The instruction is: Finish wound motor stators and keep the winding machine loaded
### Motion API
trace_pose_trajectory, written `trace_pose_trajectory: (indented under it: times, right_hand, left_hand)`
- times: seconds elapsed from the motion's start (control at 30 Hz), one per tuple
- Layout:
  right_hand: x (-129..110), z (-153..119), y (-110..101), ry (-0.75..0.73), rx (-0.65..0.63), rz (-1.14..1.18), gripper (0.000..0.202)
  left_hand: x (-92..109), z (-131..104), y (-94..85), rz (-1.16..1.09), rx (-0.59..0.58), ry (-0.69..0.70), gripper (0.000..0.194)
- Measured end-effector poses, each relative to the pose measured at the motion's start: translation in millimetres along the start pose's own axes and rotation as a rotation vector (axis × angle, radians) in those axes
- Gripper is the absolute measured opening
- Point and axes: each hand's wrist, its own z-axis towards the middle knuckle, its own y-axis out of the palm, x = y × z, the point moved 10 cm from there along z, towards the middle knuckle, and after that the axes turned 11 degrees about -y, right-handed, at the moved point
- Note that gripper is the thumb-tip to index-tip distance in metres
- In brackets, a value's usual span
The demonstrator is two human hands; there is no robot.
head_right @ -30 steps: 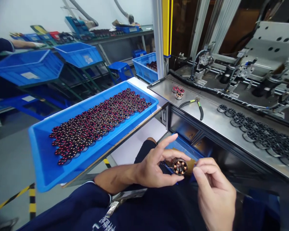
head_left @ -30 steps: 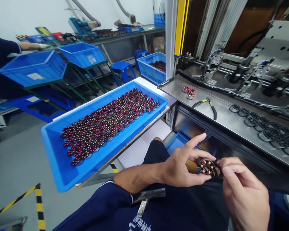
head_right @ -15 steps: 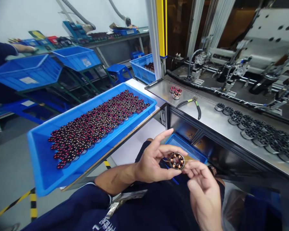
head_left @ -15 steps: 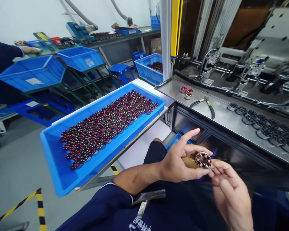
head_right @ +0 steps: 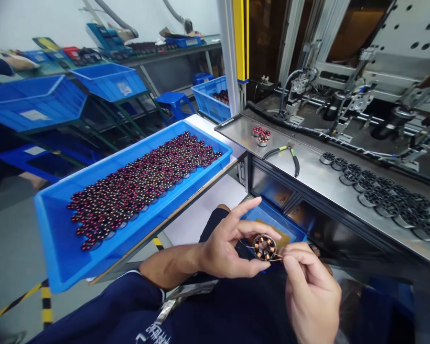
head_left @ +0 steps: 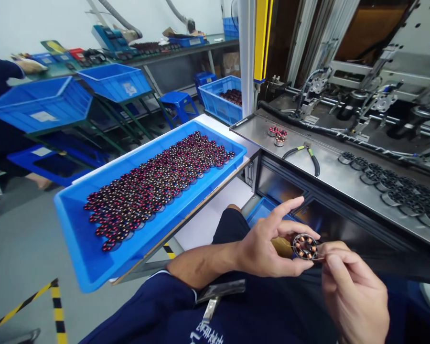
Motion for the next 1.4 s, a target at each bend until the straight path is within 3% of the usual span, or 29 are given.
trace_pose_trajectory:
  times: [0.13,0.47,0.67,0.83,0.93,1.0,1.13,1.2,1.3,1.4]
  right_hand:
    - [-6.7,-4.4,-6.5,-0.051,0.024,-0.062,0.008]
    - [-13.4,2.5,8.5,-0.119,-0.08,-0.055,0.01]
    - [-55.2,-3.9,17.4,-0.413,-0.013,-0.247,0.013]
    - [-85.7,-13.7,38.0,-0.662,-0.115,-0.249,0.024]
    - [-78.3,-6.4,25.2,-0.635,-0.165,-0.221,0.031]
    - [-69.8,4.6,19.5,-0.575,-0.264,-0.178,0.04]
    - [-72.6,19.7,36.1,-0.59,-0.598,-0.082,0.046]
    - [-80.2,23.0,46.0,-0.643,-0.697,-0.058,0.047]
    - [-88.6,23.6,54.4,-0.701,-0.754,-0.049,0.042]
    - [-97.6,19.9,50.8,-0.796,-0.692,-0.148,0.034]
  left_hand:
    - [6.2,0.3,-3.5,0.027,0.025,0.031,0.105]
    - [5.8,4.0,-5.4,-0.137,-0.019,-0.053,0.102]
    - [4.2,0.5,-6.2,-0.066,0.044,-0.034,0.104]
    - [9.8,-2.2,-5.8,-0.112,0.11,0.054,0.105]
    - [4.2,3.1,-0.1,-0.239,0.015,-0.086,0.102]
    - [-2.3,5.0,7.0,-0.351,-0.083,-0.229,0.1]
    - [-15.3,1.7,16.7,-0.509,-0.177,-0.446,0.102]
    - [-21.2,-0.8,20.5,-0.553,-0.193,-0.506,0.106]
    - [-26.1,-2.8,25.5,-0.602,-0.226,-0.543,0.111]
    - [-26.3,-1.9,27.4,-0.647,-0.252,-0.544,0.104]
